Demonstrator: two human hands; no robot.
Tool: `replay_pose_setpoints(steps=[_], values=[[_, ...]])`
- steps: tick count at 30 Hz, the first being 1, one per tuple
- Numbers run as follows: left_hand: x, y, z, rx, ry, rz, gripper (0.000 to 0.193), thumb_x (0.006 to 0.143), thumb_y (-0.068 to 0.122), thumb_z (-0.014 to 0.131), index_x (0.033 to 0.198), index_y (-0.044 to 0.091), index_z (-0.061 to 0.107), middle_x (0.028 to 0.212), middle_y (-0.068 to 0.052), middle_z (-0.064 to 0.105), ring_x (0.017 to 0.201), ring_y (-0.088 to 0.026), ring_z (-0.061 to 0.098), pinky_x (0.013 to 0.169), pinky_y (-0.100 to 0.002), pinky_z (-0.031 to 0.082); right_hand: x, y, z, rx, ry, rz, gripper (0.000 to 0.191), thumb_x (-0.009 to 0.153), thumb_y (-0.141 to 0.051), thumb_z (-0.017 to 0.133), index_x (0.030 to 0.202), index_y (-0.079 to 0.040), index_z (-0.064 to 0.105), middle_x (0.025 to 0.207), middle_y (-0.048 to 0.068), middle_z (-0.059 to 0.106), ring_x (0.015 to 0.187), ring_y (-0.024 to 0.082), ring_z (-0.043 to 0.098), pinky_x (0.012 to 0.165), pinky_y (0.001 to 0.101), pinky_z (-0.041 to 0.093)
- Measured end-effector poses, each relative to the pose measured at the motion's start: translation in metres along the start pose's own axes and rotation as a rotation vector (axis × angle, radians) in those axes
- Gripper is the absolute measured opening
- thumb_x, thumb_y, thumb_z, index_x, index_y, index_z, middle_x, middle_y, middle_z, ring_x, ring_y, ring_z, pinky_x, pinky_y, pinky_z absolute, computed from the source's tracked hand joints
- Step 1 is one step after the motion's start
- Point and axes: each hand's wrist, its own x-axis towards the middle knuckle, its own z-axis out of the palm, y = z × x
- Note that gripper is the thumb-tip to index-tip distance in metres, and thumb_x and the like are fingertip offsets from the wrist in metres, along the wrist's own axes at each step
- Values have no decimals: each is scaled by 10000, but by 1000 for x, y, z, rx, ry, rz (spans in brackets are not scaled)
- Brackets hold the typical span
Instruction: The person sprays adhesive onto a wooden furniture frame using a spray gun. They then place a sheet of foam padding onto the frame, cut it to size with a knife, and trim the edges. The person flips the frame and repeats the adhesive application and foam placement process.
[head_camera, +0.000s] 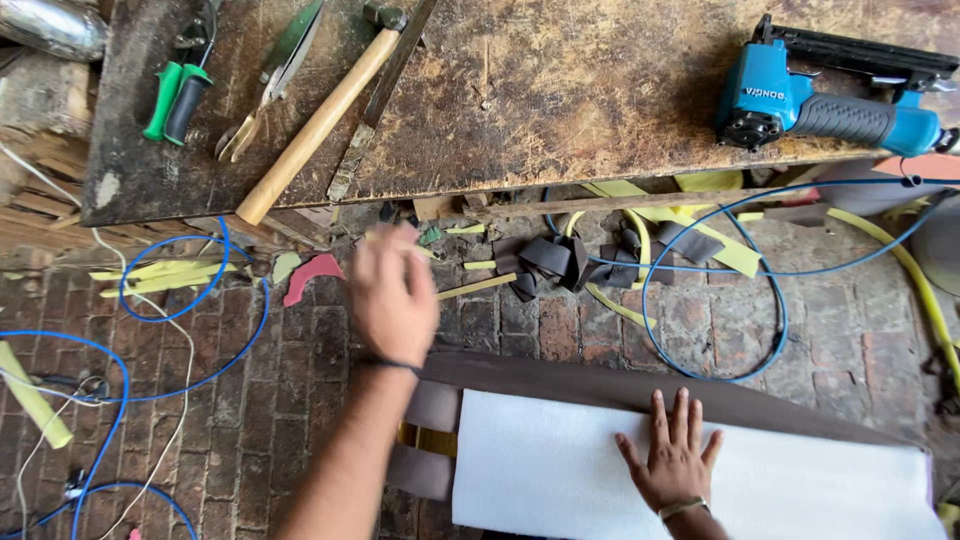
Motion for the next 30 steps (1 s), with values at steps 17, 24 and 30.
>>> replay_pose_setpoints(steps=[17,24,30], values=[[-28,-30,5,-1112,-465,-784,186,783,-65,598,924,27,676,793,-28,653,655,-133,606,519,-275,506,6,-4,-5,-107,-141,75,990,830,-866,260,1609,-270,133,1683,157,28,1544,357,-29,1147,672,-25],[-262,58,-22,-1410,-843,-1294,106,891,-14,690,988,17,658,828,-51,676,715,-147,648,660,-303,568,13,-16,-27,130,-41,-84,1055,785,-700,566,1596,-111,239,1655,247,159,1531,442,89,1154,642,104],[-340,107,-33,-1351,-756,-1341,272,830,-74,717,1084,-13,640,871,-43,682,771,-173,698,668,-304,588,-53,-74,-74,837,-626,-199,381,914,-198,583,1267,-77,662,1041,141,801,931,279,790,848,367,591]])
